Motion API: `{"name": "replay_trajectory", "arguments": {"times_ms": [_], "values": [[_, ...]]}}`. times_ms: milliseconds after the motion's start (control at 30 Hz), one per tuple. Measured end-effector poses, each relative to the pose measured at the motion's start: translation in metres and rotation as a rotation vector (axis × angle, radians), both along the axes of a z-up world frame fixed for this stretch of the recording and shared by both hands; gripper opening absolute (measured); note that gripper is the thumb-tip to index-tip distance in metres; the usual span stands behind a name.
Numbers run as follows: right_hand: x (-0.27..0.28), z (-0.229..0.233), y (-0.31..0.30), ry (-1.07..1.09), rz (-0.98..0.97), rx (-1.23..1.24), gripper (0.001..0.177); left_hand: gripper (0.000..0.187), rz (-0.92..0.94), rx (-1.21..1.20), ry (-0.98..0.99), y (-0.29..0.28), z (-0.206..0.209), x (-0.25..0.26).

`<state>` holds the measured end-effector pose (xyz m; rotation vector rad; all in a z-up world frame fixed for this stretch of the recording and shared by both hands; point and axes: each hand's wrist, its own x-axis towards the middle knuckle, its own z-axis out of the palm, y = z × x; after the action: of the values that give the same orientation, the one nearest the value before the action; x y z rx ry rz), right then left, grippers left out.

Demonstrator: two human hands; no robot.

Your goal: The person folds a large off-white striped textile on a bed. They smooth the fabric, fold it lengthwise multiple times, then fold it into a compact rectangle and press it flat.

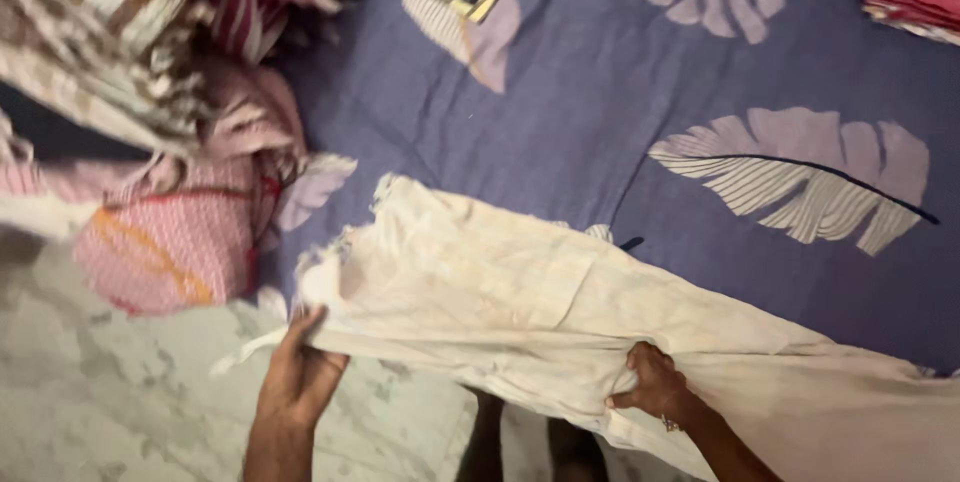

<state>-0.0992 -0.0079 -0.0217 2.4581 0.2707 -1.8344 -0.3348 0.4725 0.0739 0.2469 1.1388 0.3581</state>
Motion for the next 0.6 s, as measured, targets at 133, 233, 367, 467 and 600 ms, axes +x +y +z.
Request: {"name": "replay_trajectory", "arguments": {"times_ms": [133,233,367,467,600], "values": [[0.015,-0.013,0.001,0.03,0.046,0.048,0.087,0.041,-0.129,0.098,0.221,0.005,-0.007,-0.008],[0.038,-0.003,0.041,0.16,0.284,-0.091,0.07,0.049,-0.167,0.172,0.374,-0.001,-0.006,-0.012],[0.053,0.041,0.138,0.355,0.633,-0.311,0.052,0.047,-0.149,0.393,0.469,-0.019,-0.008,-0.003],[0.054,0.088,0.227,0.301,0.544,-0.002,0.04,0.044,-0.119,0.572,0.47,-0.03,-0.004,0.004],[0.046,0.112,0.326,0.256,0.161,0.522,0.038,0.039,-0.163,0.597,0.544,-0.041,0.0,-0.007]]}}
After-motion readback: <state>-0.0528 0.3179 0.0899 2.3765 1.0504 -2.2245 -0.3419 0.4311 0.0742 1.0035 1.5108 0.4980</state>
